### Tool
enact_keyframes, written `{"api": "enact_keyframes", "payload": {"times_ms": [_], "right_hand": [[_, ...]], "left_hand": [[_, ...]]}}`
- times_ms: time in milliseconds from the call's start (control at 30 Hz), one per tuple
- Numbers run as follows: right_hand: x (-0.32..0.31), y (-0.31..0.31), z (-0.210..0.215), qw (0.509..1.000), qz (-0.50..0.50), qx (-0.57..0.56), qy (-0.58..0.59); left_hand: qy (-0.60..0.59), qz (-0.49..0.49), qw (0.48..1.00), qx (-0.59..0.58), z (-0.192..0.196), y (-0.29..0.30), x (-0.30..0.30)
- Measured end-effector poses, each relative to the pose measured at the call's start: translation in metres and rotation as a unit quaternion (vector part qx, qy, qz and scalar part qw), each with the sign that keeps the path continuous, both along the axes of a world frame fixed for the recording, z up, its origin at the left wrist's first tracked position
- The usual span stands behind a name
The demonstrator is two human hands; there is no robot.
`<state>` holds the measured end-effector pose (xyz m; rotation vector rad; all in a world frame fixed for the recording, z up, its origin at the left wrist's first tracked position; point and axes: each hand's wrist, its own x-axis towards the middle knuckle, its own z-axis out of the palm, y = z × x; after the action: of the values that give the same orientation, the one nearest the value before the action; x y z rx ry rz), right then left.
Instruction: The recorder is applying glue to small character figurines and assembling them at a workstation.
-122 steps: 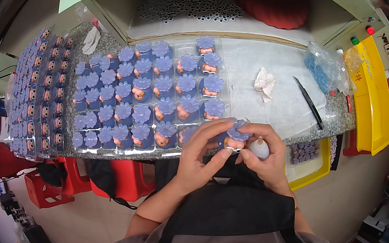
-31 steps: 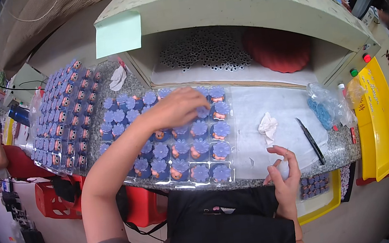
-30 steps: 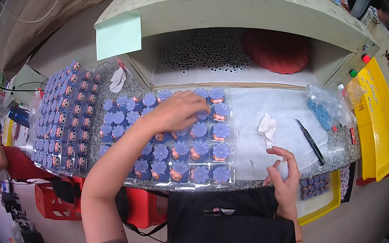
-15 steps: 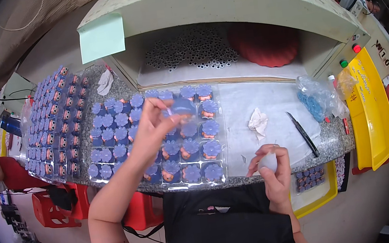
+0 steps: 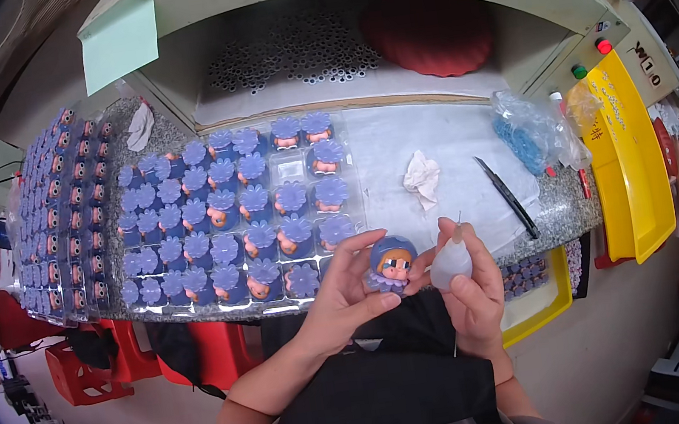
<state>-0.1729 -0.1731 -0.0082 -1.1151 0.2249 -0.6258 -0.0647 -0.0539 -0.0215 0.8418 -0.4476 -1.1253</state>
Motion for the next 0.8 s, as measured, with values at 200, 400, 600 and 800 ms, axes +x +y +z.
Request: {"api": "enact_keyframes", "payload": {"times_ms": [200,400,600,800], "right_hand": [[-0.009,-0.001,0.003,0.991,-0.125,-0.056,0.008],[-0.008,-0.003,0.0,0.968,-0.241,0.009,-0.066],[-0.007,0.008,-0.007,0.918,-0.308,-0.236,-0.087],[-0.007,0.008,-0.011,0.887,-0.274,-0.356,-0.108]], "left_hand": [[0.057,0.082,0.995,-0.006,0.002,0.004,-0.008],[-0.02,0.097,0.995,-0.011,-0.002,0.007,-0.009],[-0.038,0.105,0.994,-0.015,-0.005,0.01,-0.008],[-0.06,0.103,0.993,-0.016,-0.005,0.011,-0.007]]}}
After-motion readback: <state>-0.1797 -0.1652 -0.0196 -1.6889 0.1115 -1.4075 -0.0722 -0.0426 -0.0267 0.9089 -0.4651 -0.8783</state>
